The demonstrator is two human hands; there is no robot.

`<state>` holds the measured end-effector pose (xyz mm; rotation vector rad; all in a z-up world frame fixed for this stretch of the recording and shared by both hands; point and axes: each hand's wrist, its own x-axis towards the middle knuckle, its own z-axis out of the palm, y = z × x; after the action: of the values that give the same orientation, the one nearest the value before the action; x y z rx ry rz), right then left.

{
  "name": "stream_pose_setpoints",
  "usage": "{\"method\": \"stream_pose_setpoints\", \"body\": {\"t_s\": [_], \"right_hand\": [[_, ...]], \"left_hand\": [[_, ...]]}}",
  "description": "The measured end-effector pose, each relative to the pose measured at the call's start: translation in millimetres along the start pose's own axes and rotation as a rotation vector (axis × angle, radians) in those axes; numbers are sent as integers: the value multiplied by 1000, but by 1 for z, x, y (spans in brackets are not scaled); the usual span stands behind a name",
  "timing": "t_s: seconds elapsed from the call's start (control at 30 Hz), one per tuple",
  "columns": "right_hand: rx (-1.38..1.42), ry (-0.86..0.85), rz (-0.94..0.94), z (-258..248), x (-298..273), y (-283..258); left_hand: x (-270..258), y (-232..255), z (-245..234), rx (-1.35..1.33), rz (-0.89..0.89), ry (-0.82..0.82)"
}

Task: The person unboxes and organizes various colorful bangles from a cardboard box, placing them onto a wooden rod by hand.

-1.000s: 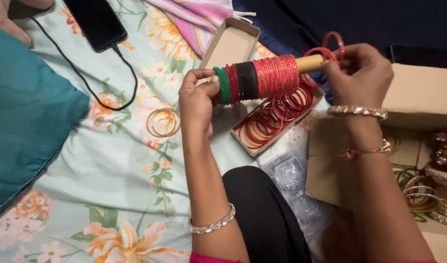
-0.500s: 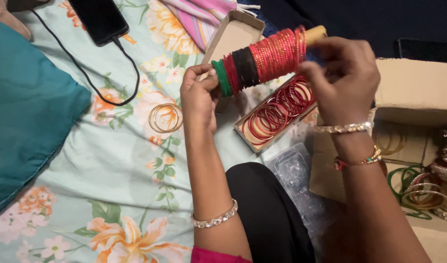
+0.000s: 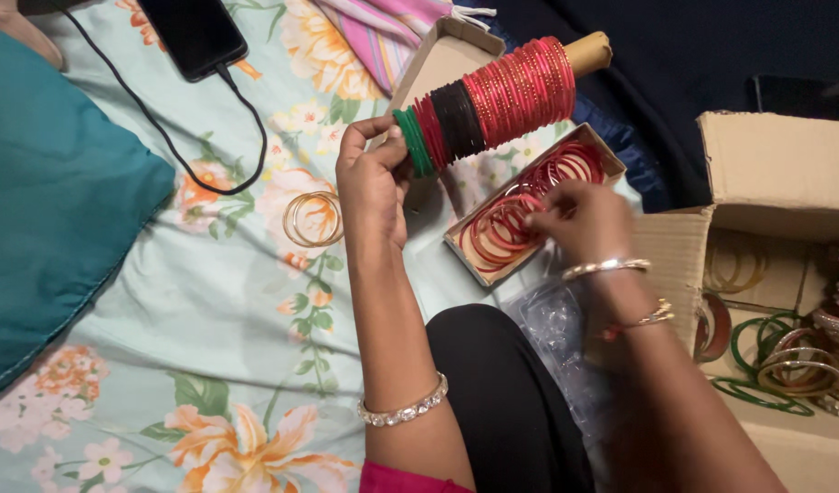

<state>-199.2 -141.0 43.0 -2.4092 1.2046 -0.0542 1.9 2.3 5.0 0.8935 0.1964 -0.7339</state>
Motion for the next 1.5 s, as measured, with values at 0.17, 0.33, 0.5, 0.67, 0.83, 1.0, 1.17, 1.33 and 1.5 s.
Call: {"method": "stream_pose_setpoints", "body": {"t_s": [0.17,0.33,0.5,0.67,0.83,1.0,1.17,1.33,1.5], "right_hand": [[184,141,9,-42,6,12],[457,264,105,-79,9,9],[702,379,-183,-88,-3,3],[163,533,-382,-105,-27,-21],[-4,621,-494,-132,-60,-40],[235,553,-317,-160,-103,7],[167,369,-99,-220,-147,112],[-172,184,225,-226,-186,177],[-452,-20,119,-200,-189,197]], "left_hand": [[-2,1,2,0,0,-35],[-3,3,0,51,-1,-194],[-8,3,10,162,-5,-189],[-13,-3,29,151,-15,-212],[-30,-8,56,75,-46,-274],[-64,-25,96,67,-96,-385],[-98,-51,126,68,-170,-471],[-125,-80,157,130,-259,-492],[-141,-113,176,63,-291,-524]]}}
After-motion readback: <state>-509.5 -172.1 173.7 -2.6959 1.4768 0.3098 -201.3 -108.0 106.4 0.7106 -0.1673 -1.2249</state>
